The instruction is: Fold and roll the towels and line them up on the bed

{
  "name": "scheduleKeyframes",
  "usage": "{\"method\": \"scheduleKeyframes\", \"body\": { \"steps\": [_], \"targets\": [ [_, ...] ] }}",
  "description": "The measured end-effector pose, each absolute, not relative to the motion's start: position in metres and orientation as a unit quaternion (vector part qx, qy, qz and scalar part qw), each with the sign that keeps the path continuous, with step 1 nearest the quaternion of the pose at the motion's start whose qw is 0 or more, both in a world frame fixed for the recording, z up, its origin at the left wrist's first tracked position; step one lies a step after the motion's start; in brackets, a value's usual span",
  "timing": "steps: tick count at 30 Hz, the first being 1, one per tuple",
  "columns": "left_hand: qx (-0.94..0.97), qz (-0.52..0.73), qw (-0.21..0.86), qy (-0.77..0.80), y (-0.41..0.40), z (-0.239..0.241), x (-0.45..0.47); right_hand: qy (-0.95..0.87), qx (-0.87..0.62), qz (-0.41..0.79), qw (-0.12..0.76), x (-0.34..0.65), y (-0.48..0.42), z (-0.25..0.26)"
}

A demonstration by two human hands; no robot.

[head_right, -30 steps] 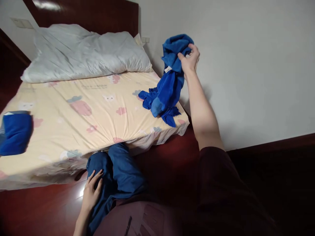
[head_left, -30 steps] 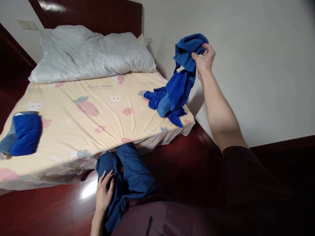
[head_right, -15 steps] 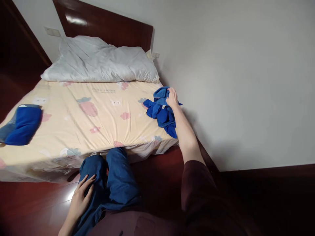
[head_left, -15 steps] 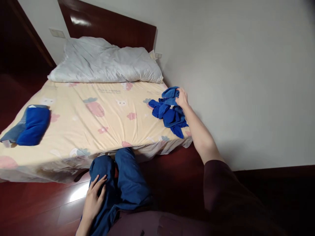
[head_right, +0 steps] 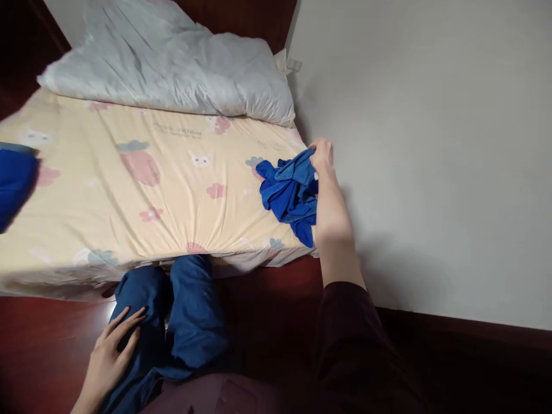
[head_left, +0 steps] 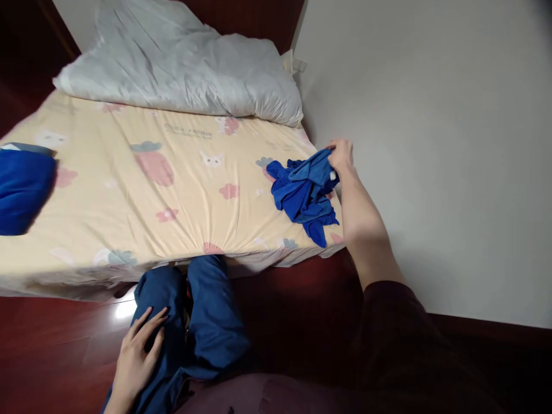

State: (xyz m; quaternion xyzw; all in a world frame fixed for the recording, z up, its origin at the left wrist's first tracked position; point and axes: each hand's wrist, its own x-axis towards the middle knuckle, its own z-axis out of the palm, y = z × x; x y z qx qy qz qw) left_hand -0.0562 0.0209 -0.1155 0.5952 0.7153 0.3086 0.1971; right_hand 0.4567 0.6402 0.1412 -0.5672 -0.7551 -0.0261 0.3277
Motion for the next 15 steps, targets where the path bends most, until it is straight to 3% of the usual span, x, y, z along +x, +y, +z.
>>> {"method": "scheduleKeyframes", "body": {
  "steps": [4, 8, 10, 13, 15],
  "targets": [
    [0.594, 0.289, 0.203, 0.723, 0.03, -0.11, -0.052, -0.727, -0.598, -0.028, 0.335, 0.452, 0.659, 0.153],
    [0.588, 0.285, 0.205, 0.728, 0.036, -0.105, -0.046, -0.775, -0.571, -0.01, 0.27, 0.43, 0.633, 0.118],
    [0.587, 0.286, 0.207, 0.728, 0.037, -0.105, -0.044, -0.8, -0.568, 0.026, 0.191, 0.418, 0.599, 0.085],
    [0.586, 0.285, 0.213, 0.728, 0.039, -0.107, -0.044, -0.798, -0.592, 0.113, -0.032, 0.406, 0.534, 0.028],
    [0.583, 0.288, 0.215, 0.729, 0.04, -0.107, -0.044, -0.766, -0.628, 0.093, -0.099, 0.406, 0.496, -0.003]
  ]
}}
